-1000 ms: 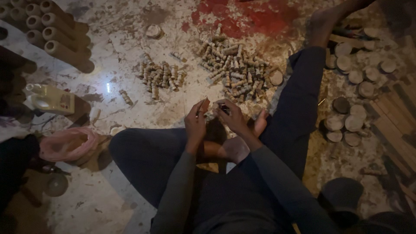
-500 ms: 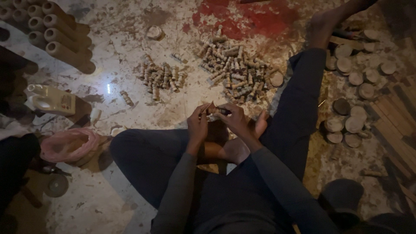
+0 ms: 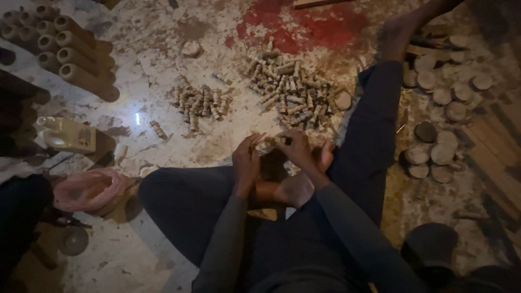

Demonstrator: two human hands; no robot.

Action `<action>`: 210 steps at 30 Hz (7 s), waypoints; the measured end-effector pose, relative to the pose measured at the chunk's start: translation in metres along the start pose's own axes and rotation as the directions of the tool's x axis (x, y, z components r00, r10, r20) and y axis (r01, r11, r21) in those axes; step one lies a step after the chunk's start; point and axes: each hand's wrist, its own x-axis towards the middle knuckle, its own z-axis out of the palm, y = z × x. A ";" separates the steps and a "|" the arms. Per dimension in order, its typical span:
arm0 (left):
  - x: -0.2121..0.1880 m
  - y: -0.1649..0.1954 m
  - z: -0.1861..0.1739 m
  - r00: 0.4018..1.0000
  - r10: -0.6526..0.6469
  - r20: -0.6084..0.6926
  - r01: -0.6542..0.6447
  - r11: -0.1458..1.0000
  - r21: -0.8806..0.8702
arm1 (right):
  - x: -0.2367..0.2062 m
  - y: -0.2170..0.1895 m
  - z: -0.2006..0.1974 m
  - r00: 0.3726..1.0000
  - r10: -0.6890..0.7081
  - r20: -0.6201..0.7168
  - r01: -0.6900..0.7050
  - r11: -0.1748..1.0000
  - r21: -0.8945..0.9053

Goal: The person sits on the floor and repeatedly picks up small wooden pieces, rubs them together, and places them into a pile. The person handles the pieces one at a time, using both hands to manipulate and smooth the surfaces.

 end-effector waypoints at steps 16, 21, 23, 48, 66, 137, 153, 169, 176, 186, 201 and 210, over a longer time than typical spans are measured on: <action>0.002 0.019 -0.005 0.981 0.111 0.162 -0.134 0.982 0.135 | -0.006 -0.007 0.004 0.989 0.135 0.057 -0.141 0.984 0.111; -0.001 0.017 -0.004 0.982 0.107 0.154 -0.126 0.985 0.117 | -0.006 -0.012 0.002 0.976 0.211 0.046 -0.215 0.968 0.130; -0.001 0.013 -0.001 0.986 0.032 0.161 -0.051 0.992 0.119 | -0.005 -0.013 0.001 0.988 0.156 0.015 -0.157 0.980 0.121; -0.004 -0.010 0.002 0.992 -0.072 0.106 0.075 0.997 -0.016 | -0.007 -0.007 0.008 0.996 0.072 -0.058 -0.070 0.997 0.041; -0.002 0.019 -0.005 0.979 -0.129 0.156 0.092 0.970 0.225 | -0.006 -0.006 0.005 0.995 0.086 -0.041 -0.077 0.982 0.171; -0.004 0.004 0.000 0.989 -0.073 0.132 0.054 0.988 0.145 | -0.008 -0.005 0.013 0.929 0.322 0.180 -0.369 0.826 0.427; -0.010 0.013 0.004 0.953 -0.009 0.302 -0.115 0.913 0.391 | -0.011 -0.007 0.013 0.940 0.324 0.112 -0.342 0.891 0.298; -0.006 0.025 0.004 0.967 0.001 0.255 -0.097 0.925 0.367 | -0.010 -0.005 0.007 0.963 0.260 0.074 -0.270 0.922 0.277; -0.007 0.024 0.004 0.971 0.013 0.240 -0.090 0.946 0.312 | -0.009 -0.003 0.008 0.950 0.288 0.124 -0.314 0.867 0.387; -0.006 0.013 0.007 0.974 0.011 0.226 -0.055 0.981 0.188 | -0.007 -0.002 0.004 0.977 0.164 0.137 -0.203 0.910 0.362; -0.008 0.017 0.004 0.962 0.143 0.233 -0.198 0.953 0.231 | -0.006 0.004 0.006 0.819 0.446 0.361 -0.573 0.605 0.552; -0.006 0.009 0.003 0.948 0.154 0.279 -0.232 0.933 0.276 | -0.009 0.002 0.002 0.959 0.206 0.195 -0.238 0.958 0.159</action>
